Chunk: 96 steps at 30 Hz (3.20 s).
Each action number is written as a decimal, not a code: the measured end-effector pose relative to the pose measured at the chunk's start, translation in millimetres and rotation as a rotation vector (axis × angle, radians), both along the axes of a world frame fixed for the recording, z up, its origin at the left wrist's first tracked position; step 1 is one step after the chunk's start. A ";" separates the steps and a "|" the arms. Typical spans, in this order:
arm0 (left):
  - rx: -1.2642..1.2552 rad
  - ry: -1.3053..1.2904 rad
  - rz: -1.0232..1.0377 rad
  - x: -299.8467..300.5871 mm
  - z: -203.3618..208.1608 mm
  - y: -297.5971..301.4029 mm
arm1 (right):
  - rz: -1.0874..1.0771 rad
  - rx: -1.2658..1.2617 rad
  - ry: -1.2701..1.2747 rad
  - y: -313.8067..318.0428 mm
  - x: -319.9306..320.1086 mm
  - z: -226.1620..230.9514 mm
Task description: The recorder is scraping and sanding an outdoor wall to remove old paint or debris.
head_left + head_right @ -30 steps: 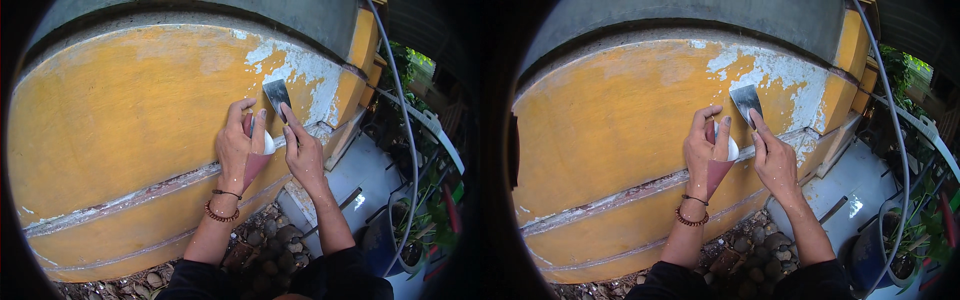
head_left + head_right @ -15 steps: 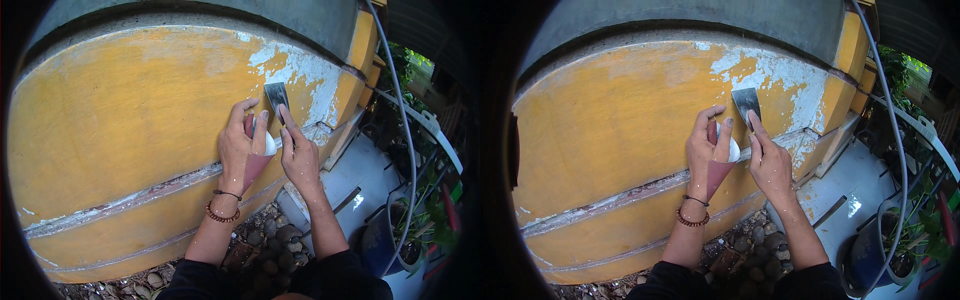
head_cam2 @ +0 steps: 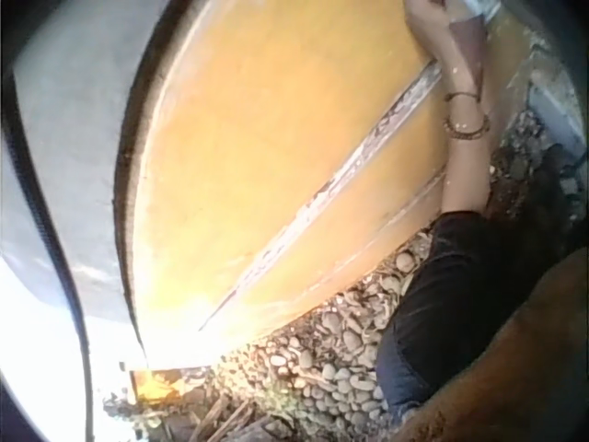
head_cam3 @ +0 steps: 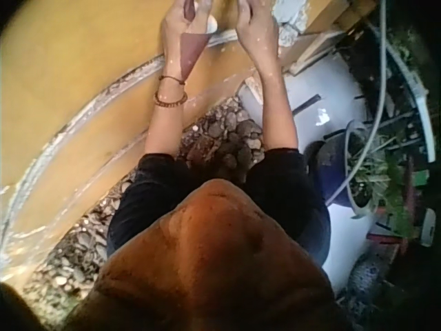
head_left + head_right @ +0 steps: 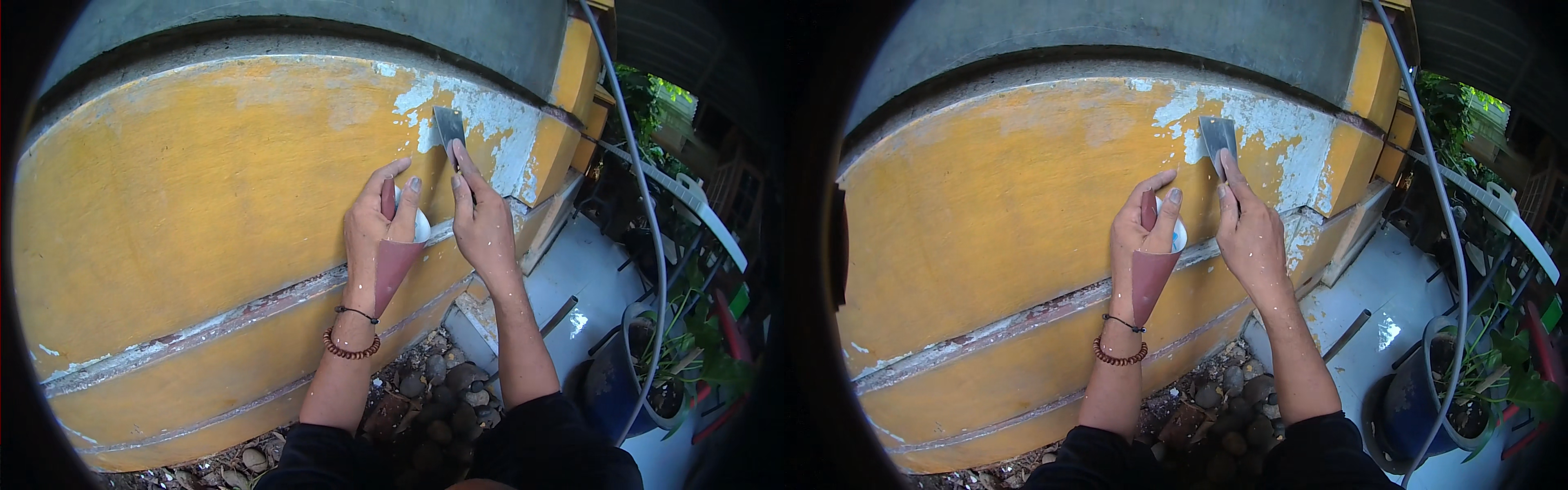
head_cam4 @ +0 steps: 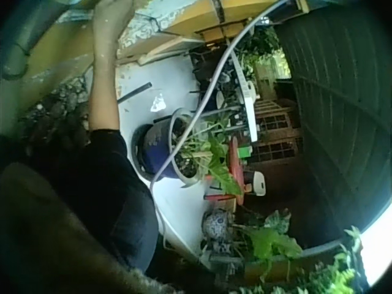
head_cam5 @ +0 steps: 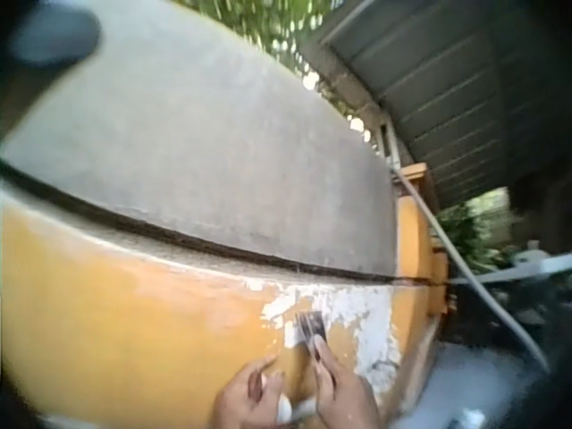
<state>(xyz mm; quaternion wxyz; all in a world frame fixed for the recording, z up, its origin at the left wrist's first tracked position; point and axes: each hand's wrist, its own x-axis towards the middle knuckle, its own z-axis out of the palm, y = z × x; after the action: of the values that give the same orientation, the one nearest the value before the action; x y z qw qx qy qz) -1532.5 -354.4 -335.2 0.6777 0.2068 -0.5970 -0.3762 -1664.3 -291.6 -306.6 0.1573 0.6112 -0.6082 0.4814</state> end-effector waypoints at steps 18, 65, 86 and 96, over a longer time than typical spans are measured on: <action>0.013 0.033 -0.032 1.4 -1.6 -2.3 | -0.009 0.074 -0.025 -3.2 -2.8 -17.7; 0.005 0.010 -0.101 -3.4 4.8 9.5 | -0.045 -0.047 -0.029 -16.6 -10.9 27.1; -0.091 -0.013 0.169 -5.1 -2.1 -8.5 | -0.041 0.122 0.138 3.6 -10.0 -27.6; -0.063 0.012 0.191 -9.8 -1.7 1.5 | -0.058 0.137 0.145 11.6 -19.3 -27.0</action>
<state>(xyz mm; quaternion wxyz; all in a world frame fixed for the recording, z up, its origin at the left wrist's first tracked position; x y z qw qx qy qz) -1542.4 -353.0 -336.9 0.7202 0.2390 -0.5821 -0.2920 -1683.6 -280.0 -333.6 0.1728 0.6359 -0.6443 0.3882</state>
